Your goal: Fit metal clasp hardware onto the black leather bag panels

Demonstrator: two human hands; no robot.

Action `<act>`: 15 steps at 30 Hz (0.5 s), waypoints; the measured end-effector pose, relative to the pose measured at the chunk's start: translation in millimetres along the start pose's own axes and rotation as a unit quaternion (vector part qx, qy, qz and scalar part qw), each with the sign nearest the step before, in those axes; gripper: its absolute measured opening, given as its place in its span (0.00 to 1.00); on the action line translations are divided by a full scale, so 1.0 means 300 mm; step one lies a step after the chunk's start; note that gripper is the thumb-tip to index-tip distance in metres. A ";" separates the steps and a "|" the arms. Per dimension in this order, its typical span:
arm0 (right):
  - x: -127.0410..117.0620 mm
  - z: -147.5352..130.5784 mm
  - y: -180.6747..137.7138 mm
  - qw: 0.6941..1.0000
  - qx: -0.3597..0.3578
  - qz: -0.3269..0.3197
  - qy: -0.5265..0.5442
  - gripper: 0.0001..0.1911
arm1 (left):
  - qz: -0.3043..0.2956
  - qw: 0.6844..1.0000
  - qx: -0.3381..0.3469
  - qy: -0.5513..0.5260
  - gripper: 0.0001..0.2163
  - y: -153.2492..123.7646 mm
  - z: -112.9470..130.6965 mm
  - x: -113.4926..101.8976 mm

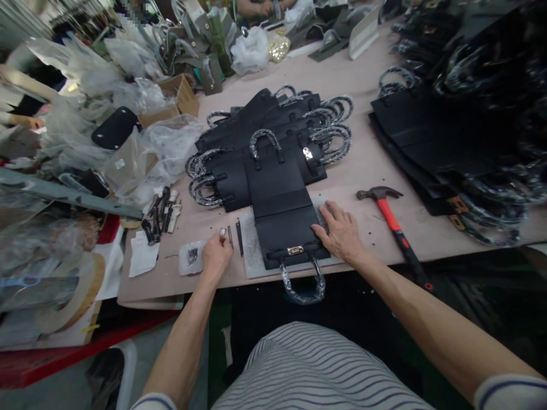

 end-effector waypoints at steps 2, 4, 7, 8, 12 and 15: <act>-0.001 -0.001 0.000 1.000 -0.003 -0.001 -0.001 0.31 | 0.013 1.000 0.014 0.006 0.10 -0.010 0.032 -0.015; -0.004 -0.004 0.000 1.000 -0.007 0.000 -0.004 0.31 | -0.002 1.000 0.026 -0.002 0.11 -0.014 0.064 -0.007; -0.004 -0.006 -0.001 1.000 -0.006 -0.001 -0.008 0.31 | -0.022 0.999 0.027 0.005 0.12 -0.008 0.085 0.007; -0.004 -0.005 -0.001 1.000 -0.006 -0.002 -0.009 0.31 | -0.025 0.999 0.026 0.012 0.12 -0.003 0.087 0.008; -0.002 -0.006 -0.001 1.000 -0.006 -0.003 -0.011 0.31 | -0.049 0.997 0.037 0.043 0.11 0.019 0.106 0.000; -0.005 -0.007 -0.001 1.000 -0.009 0.001 -0.009 0.31 | -0.070 0.994 0.045 0.065 0.09 0.029 0.132 -0.013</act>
Point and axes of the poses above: each hand's wrist, its own y-axis towards the middle knuckle, its own x-axis out of the palm, z = x × y, the point moved 9 cm from there along y, towards the middle knuckle, and after that the axes turned 10 degrees about y, right-handed, at the moved point
